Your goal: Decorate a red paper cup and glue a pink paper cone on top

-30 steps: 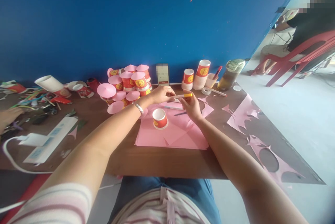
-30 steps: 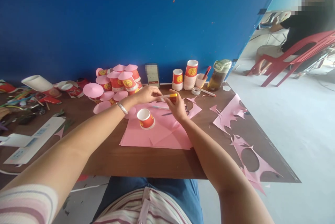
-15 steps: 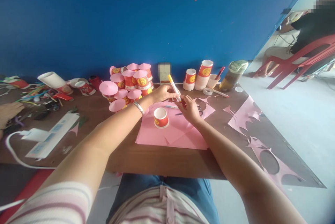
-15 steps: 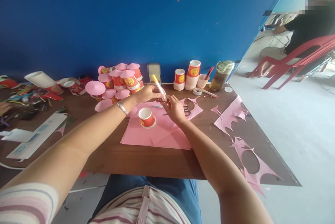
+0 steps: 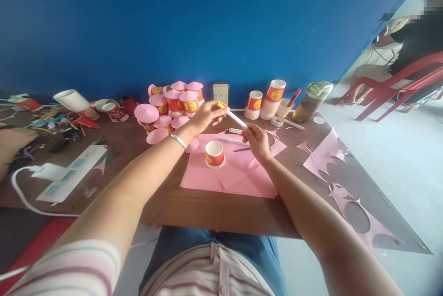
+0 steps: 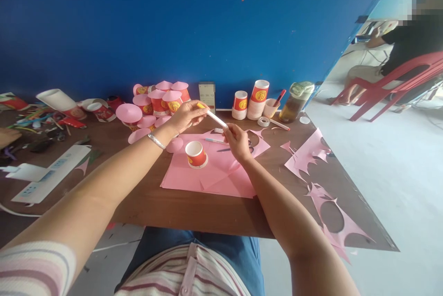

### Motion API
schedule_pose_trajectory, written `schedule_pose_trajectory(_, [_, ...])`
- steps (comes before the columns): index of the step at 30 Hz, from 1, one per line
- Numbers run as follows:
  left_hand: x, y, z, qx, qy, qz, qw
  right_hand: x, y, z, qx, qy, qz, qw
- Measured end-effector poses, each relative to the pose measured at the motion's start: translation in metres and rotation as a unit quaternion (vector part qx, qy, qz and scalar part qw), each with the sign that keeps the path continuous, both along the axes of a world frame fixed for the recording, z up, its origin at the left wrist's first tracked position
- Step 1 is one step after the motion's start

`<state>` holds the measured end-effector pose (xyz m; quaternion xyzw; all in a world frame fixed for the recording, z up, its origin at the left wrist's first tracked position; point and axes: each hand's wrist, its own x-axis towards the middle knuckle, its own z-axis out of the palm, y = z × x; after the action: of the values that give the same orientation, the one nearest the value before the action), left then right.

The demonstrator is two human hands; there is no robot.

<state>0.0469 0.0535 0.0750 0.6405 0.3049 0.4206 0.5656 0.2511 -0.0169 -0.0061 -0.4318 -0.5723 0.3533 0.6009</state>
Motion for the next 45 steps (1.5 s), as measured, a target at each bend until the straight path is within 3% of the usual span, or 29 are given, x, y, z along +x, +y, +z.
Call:
schedule_pose_trajectory(4, [-0.002,-0.004,-0.010,-0.038,0.050,-0.046,0.997,-0.004,0.002,0.006,-0.033,0.197,0.053,0.978])
schedule_pose_trajectory(7, [-0.001,-0.008,-0.017,-0.036,0.127,-0.112,0.985,-0.011,-0.001,0.009,-0.065,0.271,0.119,0.953])
schedule_pose_trajectory(11, [-0.008,-0.001,-0.023,-0.024,0.162,-0.126,0.978,-0.017,-0.004,0.007,-0.084,0.272,0.118,0.951])
schedule_pose_trajectory(15, [-0.033,0.013,-0.033,-0.039,0.140,-0.053,0.988,-0.007,0.003,0.004,-0.046,0.280,0.048,0.958])
schedule_pose_trajectory(17, [-0.043,0.016,-0.041,-0.013,0.175,-0.032,0.984,0.000,0.007,0.002,-0.025,0.260,0.007,0.965])
schedule_pose_trajectory(20, [-0.045,0.014,-0.053,0.036,0.289,-0.066,0.954,0.002,0.008,-0.003,-0.033,0.210,-0.020,0.977])
schedule_pose_trajectory(23, [-0.036,0.008,-0.060,0.072,0.320,-0.095,0.940,-0.004,0.004,-0.008,-0.051,0.155,0.000,0.987])
schedule_pose_trajectory(29, [-0.025,0.006,-0.061,0.057,0.310,-0.079,0.946,-0.009,0.003,-0.011,-0.054,0.119,0.032,0.991])
schedule_pose_trajectory(33, [-0.034,0.006,-0.059,0.092,0.292,-0.024,0.951,-0.006,0.005,-0.012,-0.047,0.125,0.030,0.991])
schedule_pose_trajectory(36, [-0.047,-0.007,-0.060,0.068,0.246,0.006,0.967,-0.006,0.004,-0.012,-0.042,0.118,0.028,0.992])
schedule_pose_trajectory(39, [-0.059,-0.030,-0.061,-0.005,0.141,-0.019,0.990,-0.008,0.002,-0.011,-0.040,0.114,0.027,0.992])
schedule_pose_trajectory(42, [-0.068,-0.054,-0.062,-0.021,0.052,-0.062,0.997,-0.010,0.000,-0.011,-0.028,0.098,0.035,0.994])
schedule_pose_trajectory(45, [-0.067,-0.071,-0.064,0.011,0.089,-0.092,0.992,-0.012,-0.003,-0.011,-0.023,0.076,0.041,0.996])
